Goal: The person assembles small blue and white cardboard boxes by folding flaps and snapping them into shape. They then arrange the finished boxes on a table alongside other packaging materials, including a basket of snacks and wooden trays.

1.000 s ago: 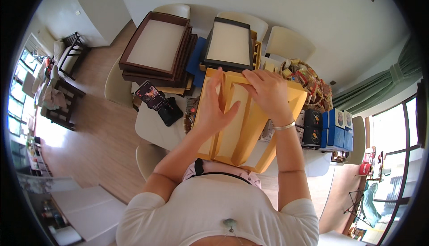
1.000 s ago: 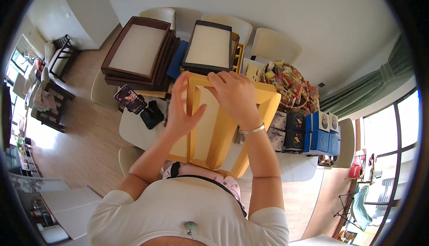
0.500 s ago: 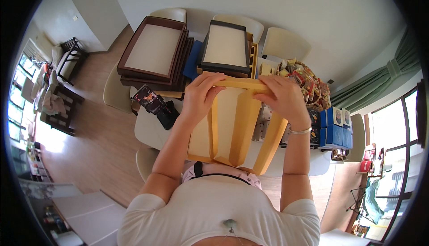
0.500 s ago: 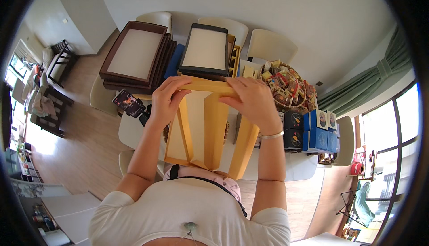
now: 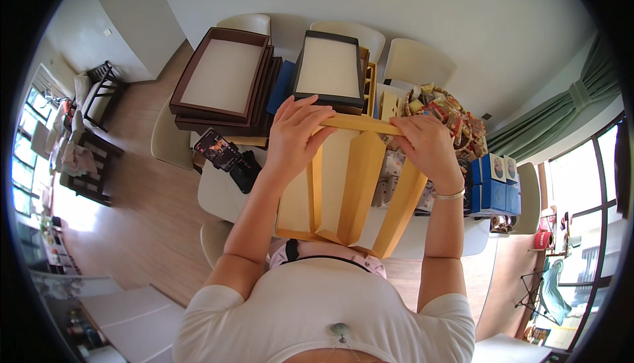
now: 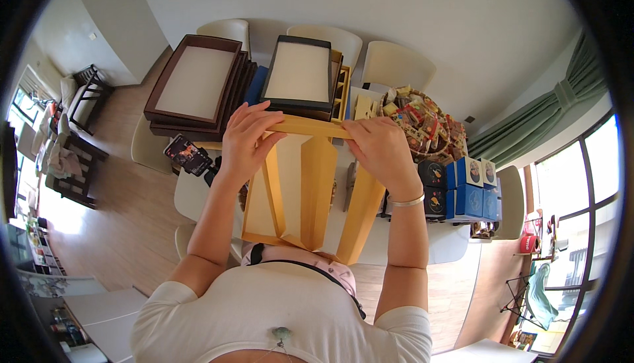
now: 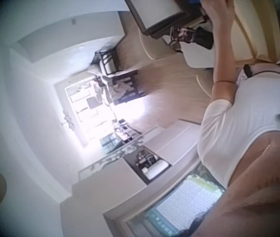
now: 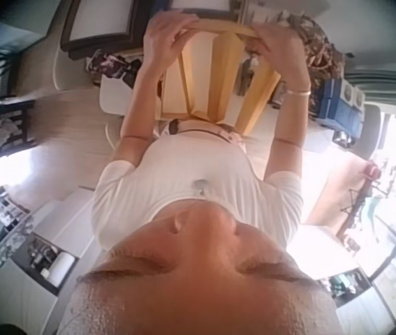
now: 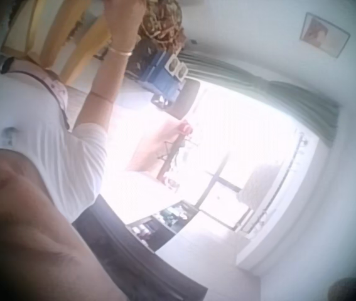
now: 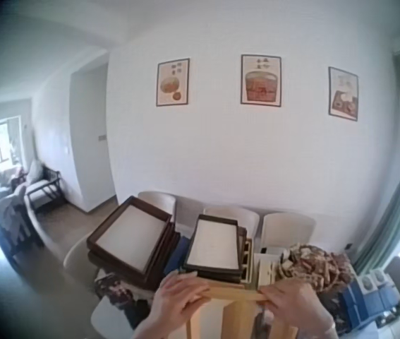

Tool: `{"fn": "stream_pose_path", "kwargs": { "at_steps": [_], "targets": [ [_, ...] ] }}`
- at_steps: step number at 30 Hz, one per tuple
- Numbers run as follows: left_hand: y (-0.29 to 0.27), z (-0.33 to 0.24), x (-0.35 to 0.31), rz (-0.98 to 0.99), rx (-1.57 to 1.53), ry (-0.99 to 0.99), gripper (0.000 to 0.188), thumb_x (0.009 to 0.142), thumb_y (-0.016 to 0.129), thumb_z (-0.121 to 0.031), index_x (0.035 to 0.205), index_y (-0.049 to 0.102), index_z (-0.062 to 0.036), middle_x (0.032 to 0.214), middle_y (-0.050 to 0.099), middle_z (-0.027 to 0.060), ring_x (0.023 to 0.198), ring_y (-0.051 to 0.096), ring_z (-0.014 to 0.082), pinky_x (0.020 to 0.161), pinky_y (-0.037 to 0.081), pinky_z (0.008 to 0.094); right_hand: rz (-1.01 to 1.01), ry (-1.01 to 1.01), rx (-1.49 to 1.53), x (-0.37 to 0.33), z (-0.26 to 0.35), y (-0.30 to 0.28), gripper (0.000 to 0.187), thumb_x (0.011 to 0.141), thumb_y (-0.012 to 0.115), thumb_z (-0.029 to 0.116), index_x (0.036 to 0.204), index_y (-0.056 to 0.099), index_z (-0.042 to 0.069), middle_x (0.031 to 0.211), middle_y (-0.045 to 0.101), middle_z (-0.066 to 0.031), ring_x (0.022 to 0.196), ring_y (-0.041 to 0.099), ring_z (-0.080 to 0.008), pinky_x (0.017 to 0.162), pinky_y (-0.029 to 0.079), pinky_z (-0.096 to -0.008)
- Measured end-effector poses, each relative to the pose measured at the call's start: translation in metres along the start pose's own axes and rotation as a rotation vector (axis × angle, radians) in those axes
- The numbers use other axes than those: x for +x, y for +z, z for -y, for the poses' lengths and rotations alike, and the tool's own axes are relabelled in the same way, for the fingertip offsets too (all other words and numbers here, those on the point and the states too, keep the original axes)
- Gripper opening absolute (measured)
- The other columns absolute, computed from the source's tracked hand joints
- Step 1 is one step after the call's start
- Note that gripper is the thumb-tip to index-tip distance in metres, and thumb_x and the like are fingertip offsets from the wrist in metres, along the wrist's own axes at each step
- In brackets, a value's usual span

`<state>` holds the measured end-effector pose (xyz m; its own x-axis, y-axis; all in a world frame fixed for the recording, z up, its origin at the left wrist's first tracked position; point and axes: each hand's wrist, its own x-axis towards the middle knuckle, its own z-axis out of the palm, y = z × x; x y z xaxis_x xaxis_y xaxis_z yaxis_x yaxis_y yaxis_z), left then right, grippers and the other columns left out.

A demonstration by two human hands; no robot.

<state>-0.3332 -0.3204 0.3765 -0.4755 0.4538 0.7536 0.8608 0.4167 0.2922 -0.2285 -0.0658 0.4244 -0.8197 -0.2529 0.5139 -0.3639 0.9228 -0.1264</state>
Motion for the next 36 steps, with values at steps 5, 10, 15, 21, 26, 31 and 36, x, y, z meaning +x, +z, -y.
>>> {"fn": "stream_pose_path", "kwargs": {
  "at_steps": [5, 10, 15, 21, 26, 31, 36],
  "targets": [
    [0.002, -0.03, 0.023, 0.065, -0.008, 0.131, 0.034, 0.078, 0.079, -0.023, 0.107, 0.069, -0.0103, 0.105, 0.071, 0.0035, 0.103, 0.066, 0.0248, 0.102, 0.043, 0.0466, -0.054, -0.088, -0.096, 0.009, 0.009, 0.009, 0.026, 0.078, 0.071, 0.009, 0.103, 0.066, 0.005, 0.089, 0.069, -0.0082, 0.083, 0.067, -0.0258, 0.08, 0.052, -0.0392],
    [0.017, -0.045, 0.034, 0.142, -0.1, 0.097, 0.032, 0.078, 0.078, -0.021, 0.106, 0.069, -0.0085, 0.097, 0.07, 0.0048, 0.084, 0.068, 0.025, 0.074, 0.055, 0.0364, -0.161, -0.037, -0.178, 0.012, 0.02, 0.014, 0.053, 0.078, 0.074, 0.016, 0.126, 0.056, 0.005, 0.118, 0.063, -0.0128, 0.112, 0.059, -0.0294, 0.093, 0.048, -0.0422],
    [0.006, -0.041, 0.033, 0.127, -0.121, 0.145, 0.027, 0.08, 0.076, -0.017, 0.105, 0.07, -0.0063, 0.092, 0.07, 0.0059, 0.073, 0.068, 0.0241, 0.062, 0.055, 0.0324, -0.385, 0.243, 0.165, -0.016, 0.036, 0.023, 0.09, 0.076, 0.081, 0.025, 0.149, 0.032, 0.004, 0.143, 0.045, -0.0207, 0.132, 0.044, -0.0364, 0.104, 0.041, -0.0479],
    [-0.024, -0.043, 0.042, -0.156, -0.15, -0.041, 0.023, 0.086, 0.073, -0.008, 0.108, 0.069, -0.0044, 0.089, 0.069, 0.0094, 0.067, 0.067, 0.0205, 0.057, 0.053, 0.0294, -0.371, 0.432, 0.28, -0.026, 0.049, 0.016, 0.089, 0.078, 0.081, 0.027, 0.147, 0.032, 0.001, 0.137, 0.05, -0.0211, 0.117, 0.056, -0.0385, 0.095, 0.049, -0.0447],
    [-0.021, -0.038, 0.012, -0.093, -0.206, -0.229, 0.039, 0.093, 0.063, -0.005, 0.13, 0.054, -0.0044, 0.09, 0.066, 0.0141, 0.07, 0.069, 0.025, 0.061, 0.053, 0.0295, -0.334, 0.271, -0.041, -0.01, 0.044, 0.011, 0.074, 0.074, 0.082, 0.037, 0.132, 0.051, 0.005, 0.1, 0.064, -0.0145, 0.091, 0.064, -0.0327, 0.074, 0.053, -0.0391],
    [0.005, -0.013, -0.049, 0.132, -0.449, -0.515, 0.049, 0.097, 0.055, -0.004, 0.143, 0.038, -0.0033, 0.107, 0.065, 0.0172, 0.092, 0.072, 0.0241, 0.071, 0.055, 0.0298, -0.002, 0.258, -0.073, -0.014, 0.025, 0.051, 0.069, 0.072, 0.08, 0.045, 0.126, 0.054, 0.009, 0.089, 0.063, -0.0074, 0.074, 0.067, -0.0279, 0.061, 0.052, -0.0384],
    [0.011, 0.007, -0.07, 0.203, -0.343, -0.347, 0.062, 0.088, 0.067, -0.002, 0.144, 0.04, -0.0064, 0.134, 0.053, 0.0195, 0.116, 0.062, 0.0302, 0.083, 0.054, 0.0345, 0.252, 0.244, 0.001, -0.017, 0.032, 0.088, 0.063, 0.075, 0.077, 0.047, 0.122, 0.055, 0.01, 0.089, 0.068, -0.0118, 0.072, 0.067, -0.0328, 0.061, 0.053, -0.0428]
  ]
}}
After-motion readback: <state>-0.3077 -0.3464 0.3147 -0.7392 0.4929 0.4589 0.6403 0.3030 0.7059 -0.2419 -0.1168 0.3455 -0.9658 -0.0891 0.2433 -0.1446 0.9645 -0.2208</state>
